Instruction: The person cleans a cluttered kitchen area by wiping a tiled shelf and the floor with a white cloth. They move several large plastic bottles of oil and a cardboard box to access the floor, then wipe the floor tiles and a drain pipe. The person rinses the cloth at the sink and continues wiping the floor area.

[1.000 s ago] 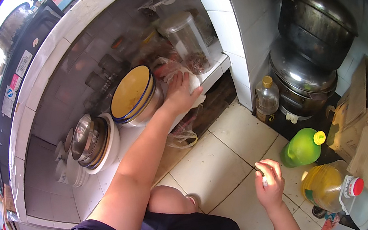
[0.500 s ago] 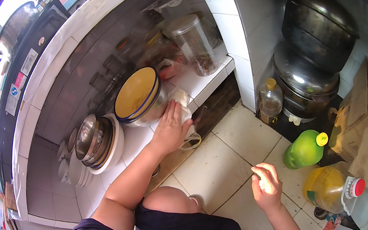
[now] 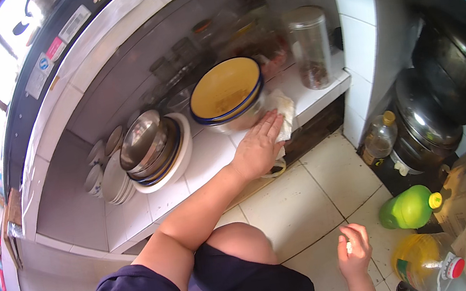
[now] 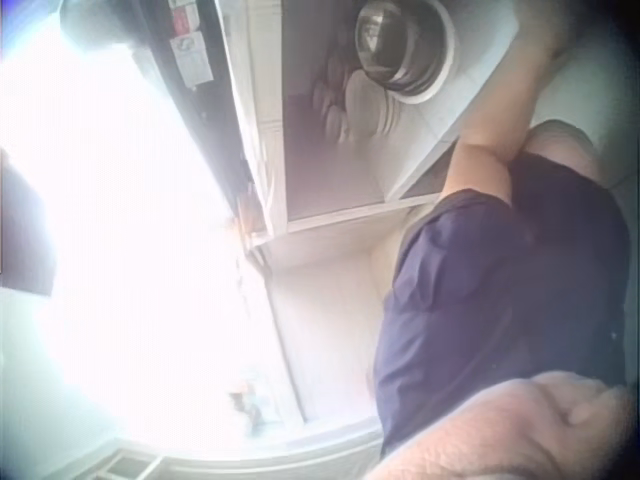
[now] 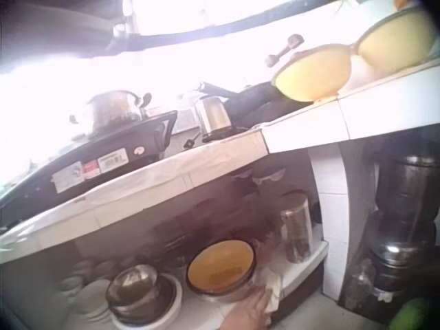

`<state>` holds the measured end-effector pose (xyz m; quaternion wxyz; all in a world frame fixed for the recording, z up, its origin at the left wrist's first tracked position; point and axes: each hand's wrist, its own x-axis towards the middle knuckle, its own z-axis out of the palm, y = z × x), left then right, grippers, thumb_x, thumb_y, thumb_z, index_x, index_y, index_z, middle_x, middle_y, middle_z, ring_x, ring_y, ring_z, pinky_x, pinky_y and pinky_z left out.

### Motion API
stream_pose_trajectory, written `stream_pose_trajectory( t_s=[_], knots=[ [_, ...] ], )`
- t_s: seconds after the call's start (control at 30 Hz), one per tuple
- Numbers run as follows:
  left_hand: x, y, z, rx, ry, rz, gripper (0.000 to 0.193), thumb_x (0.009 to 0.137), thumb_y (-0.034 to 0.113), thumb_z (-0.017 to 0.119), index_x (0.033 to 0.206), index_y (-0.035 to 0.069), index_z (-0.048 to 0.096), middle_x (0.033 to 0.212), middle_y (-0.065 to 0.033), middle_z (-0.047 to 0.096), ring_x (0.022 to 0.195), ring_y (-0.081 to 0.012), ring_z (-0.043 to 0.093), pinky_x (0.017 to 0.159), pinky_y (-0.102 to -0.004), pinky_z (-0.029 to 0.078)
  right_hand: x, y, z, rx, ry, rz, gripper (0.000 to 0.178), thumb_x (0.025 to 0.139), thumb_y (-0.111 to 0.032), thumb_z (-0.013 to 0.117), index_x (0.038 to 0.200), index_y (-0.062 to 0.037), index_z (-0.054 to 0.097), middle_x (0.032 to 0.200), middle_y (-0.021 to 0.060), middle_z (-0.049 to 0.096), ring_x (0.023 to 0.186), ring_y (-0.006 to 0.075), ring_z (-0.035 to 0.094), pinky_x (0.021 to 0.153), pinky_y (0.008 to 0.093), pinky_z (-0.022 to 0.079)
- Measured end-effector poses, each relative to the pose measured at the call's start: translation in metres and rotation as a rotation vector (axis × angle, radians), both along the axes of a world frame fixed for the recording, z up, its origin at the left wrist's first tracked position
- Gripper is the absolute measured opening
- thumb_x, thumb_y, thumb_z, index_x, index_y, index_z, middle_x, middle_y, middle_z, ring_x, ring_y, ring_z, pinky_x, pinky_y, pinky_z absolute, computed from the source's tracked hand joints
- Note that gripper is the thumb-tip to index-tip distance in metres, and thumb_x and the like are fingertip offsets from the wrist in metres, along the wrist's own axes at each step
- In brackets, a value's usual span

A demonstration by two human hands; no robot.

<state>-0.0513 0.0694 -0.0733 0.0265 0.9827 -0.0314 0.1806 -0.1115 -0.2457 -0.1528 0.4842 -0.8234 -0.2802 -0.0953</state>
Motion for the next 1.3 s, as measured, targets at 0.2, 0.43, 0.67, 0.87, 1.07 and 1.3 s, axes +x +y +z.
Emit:
stream_pose_trajectory(
  t_s=[0.2,0.43,0.67,0.87,1.07,1.3],
  knots=[
    [-0.071,0.009,0.016,0.044,-0.002,-0.010,0.065,0.074,0.014,0.065,0.131,-0.002,0.038,0.135,-0.0178,0.042,0.125,-0.0308,0.040,0.105,-0.0374,0.033,-0.004,0.003,-0.007,0.041,0.075,0.046,0.023,0.074,0.005,0.056,0.096,-0.0013,0.058,0.096,0.0144,0.056,0.084,0.0305,0.056,0.070,0.0356,0.047],
    [-0.156,0.034,0.021,0.077,0.098,0.189,0.069,0.072,0.013,0.066,0.132,-0.003,0.035,0.136,-0.0204,0.038,0.127,-0.0324,0.037,0.105,-0.0387,0.031,-0.008,0.003,-0.014,0.023,0.209,0.059,0.021,0.078,0.002,0.054,0.098,-0.0015,0.058,0.098,0.0131,0.055,0.091,0.0289,0.054,0.080,0.0359,0.044],
    [-0.236,0.054,0.029,0.202,0.256,0.421,0.069,0.080,0.020,0.062,0.136,-0.002,0.027,0.141,-0.0185,0.032,0.132,-0.0285,0.031,0.108,-0.0391,0.027,0.000,0.005,-0.013,0.089,0.228,0.083,0.022,0.078,0.002,0.053,0.099,-0.0003,0.058,0.100,0.0129,0.055,0.093,0.0283,0.054,0.082,0.0360,0.043],
    [-0.300,0.073,0.024,0.238,0.367,0.681,0.063,0.089,0.024,0.050,0.138,-0.002,0.021,0.144,-0.0176,0.026,0.135,-0.0267,0.025,0.111,-0.0390,0.020,0.006,0.001,-0.001,0.139,0.167,0.119,0.021,0.079,0.004,0.052,0.100,0.0008,0.058,0.100,0.0145,0.055,0.092,0.0282,0.054,0.082,0.0354,0.043],
    [-0.375,0.098,0.017,0.255,0.440,0.957,0.065,0.087,0.019,0.052,0.138,-0.003,0.019,0.144,-0.0199,0.025,0.134,-0.0291,0.025,0.110,-0.0387,0.021,0.007,0.001,-0.009,0.170,0.241,0.142,0.022,0.080,0.003,0.052,0.101,0.0003,0.057,0.101,0.0136,0.055,0.093,0.0271,0.054,0.083,0.0343,0.043],
    [-0.439,0.118,0.027,0.173,0.568,1.075,0.060,0.084,0.008,0.047,0.137,-0.005,0.023,0.144,-0.0216,0.023,0.135,-0.0310,0.023,0.110,-0.0360,0.022,0.017,0.011,-0.012,0.228,0.457,0.140,0.019,0.083,-0.001,0.052,0.101,-0.0001,0.057,0.102,0.0096,0.056,0.091,0.0214,0.053,0.081,0.0316,0.043]
  ],
)
